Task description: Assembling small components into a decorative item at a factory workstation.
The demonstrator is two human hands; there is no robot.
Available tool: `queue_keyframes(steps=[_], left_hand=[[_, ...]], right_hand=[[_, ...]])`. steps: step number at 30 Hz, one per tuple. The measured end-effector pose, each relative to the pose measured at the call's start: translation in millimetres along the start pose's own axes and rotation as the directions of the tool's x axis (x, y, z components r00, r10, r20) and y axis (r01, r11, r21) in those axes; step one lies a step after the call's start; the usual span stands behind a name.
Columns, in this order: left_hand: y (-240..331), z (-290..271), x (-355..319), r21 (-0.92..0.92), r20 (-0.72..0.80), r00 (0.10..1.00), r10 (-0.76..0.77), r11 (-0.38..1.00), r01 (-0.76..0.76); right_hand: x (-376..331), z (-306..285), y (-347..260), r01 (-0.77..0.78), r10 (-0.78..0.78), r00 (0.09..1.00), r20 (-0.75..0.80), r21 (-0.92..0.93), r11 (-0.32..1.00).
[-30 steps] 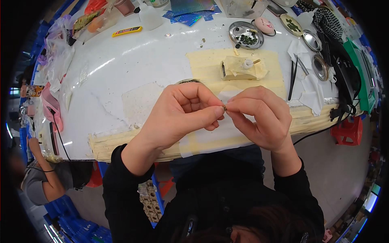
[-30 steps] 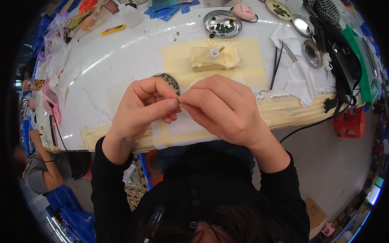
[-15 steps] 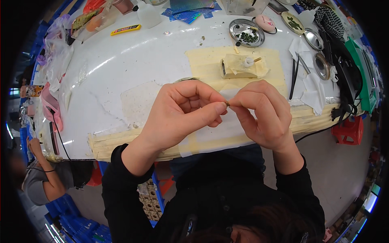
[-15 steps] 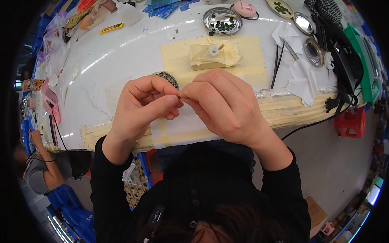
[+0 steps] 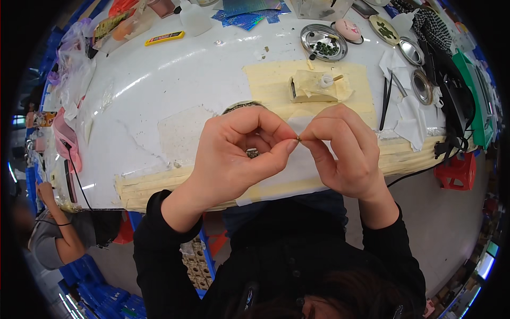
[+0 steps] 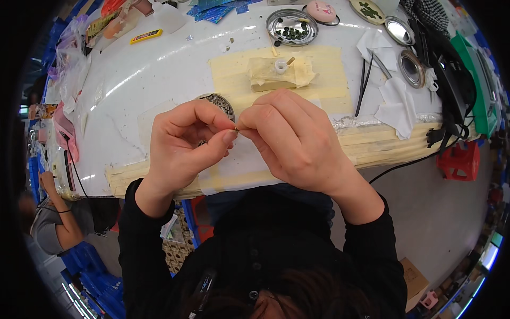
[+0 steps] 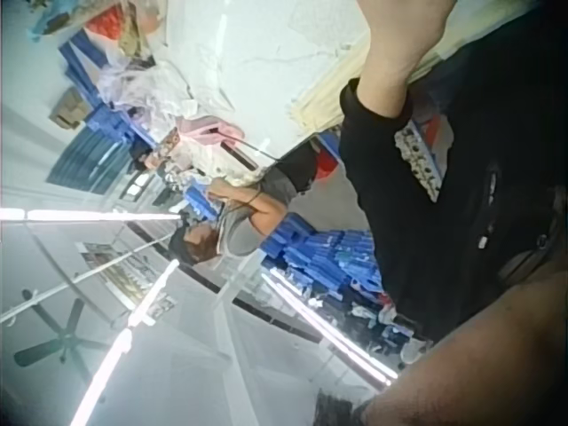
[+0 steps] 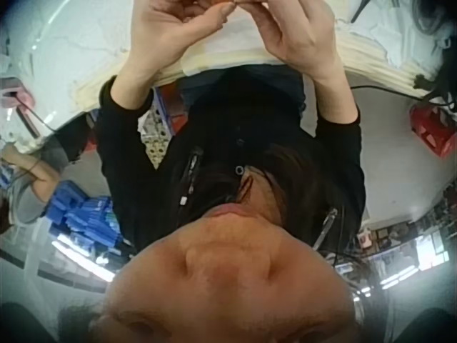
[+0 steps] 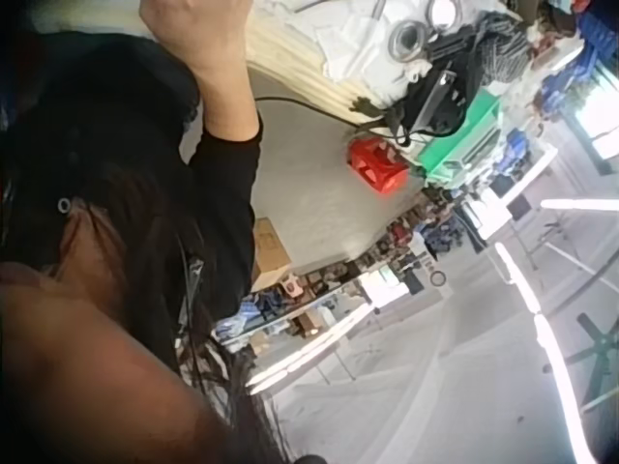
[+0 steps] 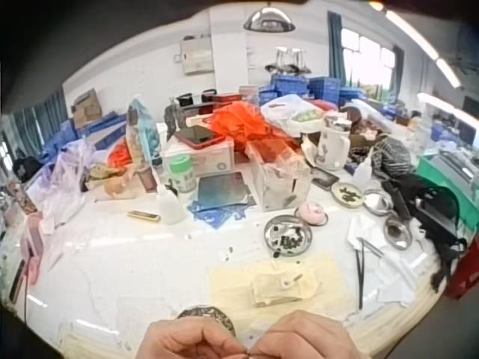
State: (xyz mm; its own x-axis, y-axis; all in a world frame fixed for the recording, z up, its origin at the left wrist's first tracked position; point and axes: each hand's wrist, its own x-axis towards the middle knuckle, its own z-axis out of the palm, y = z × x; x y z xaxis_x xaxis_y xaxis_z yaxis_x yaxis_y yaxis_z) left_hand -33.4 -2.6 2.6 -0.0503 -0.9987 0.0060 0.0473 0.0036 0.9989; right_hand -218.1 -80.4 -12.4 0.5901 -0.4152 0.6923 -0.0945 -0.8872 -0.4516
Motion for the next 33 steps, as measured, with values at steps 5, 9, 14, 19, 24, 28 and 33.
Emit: queue_keyframes(steps=[5, 9, 14, 19, 24, 28, 33], left_hand=[[-1.1, 2.8, -0.1, 0.138, -0.013, 0.991, 0.133, 0.982, -0.13], [0.4, -3.5, 4.7, -0.268, 0.101, 0.971, -0.216, 0.934, 0.236], [1.8, -8.0, 8.6, -0.341, 0.211, 0.913, -0.349, 0.849, 0.404], [1.4, -8.8, 9.1, -0.367, 0.246, 0.897, -0.366, 0.821, 0.436], [0.2, -9.2, 8.1, -0.365, 0.248, 0.895, -0.37, 0.82, 0.44], [1.7, -6.3, 6.5, -0.309, 0.192, 0.928, -0.318, 0.878, 0.365], [1.0, -2.6, 3.0, -0.27, 0.129, 0.967, -0.218, 0.931, 0.246]], right_hand=[[0.1, -2.4, -1.2, -0.028, 0.028, 0.999, 0.025, 0.009, 1.0], [-1.5, -1.5, 0.8, -0.007, 0.009, 1.0, -0.024, 0.067, 0.998], [-2.9, 0.2, 2.7, 0.017, -0.013, 0.999, -0.036, 0.116, 0.993], [-5.4, 2.8, 4.1, 0.037, -0.036, 0.999, -0.013, 0.08, 0.996], [-6.3, 3.4, 3.8, 0.027, -0.029, 0.999, 0.024, 0.087, 0.996], [-6.4, 3.9, 2.7, 0.015, -0.017, 0.999, 0.031, 0.087, 0.996], [-4.7, 2.9, 0.8, -0.016, 0.013, 1.0, 0.022, 0.129, 0.991]])
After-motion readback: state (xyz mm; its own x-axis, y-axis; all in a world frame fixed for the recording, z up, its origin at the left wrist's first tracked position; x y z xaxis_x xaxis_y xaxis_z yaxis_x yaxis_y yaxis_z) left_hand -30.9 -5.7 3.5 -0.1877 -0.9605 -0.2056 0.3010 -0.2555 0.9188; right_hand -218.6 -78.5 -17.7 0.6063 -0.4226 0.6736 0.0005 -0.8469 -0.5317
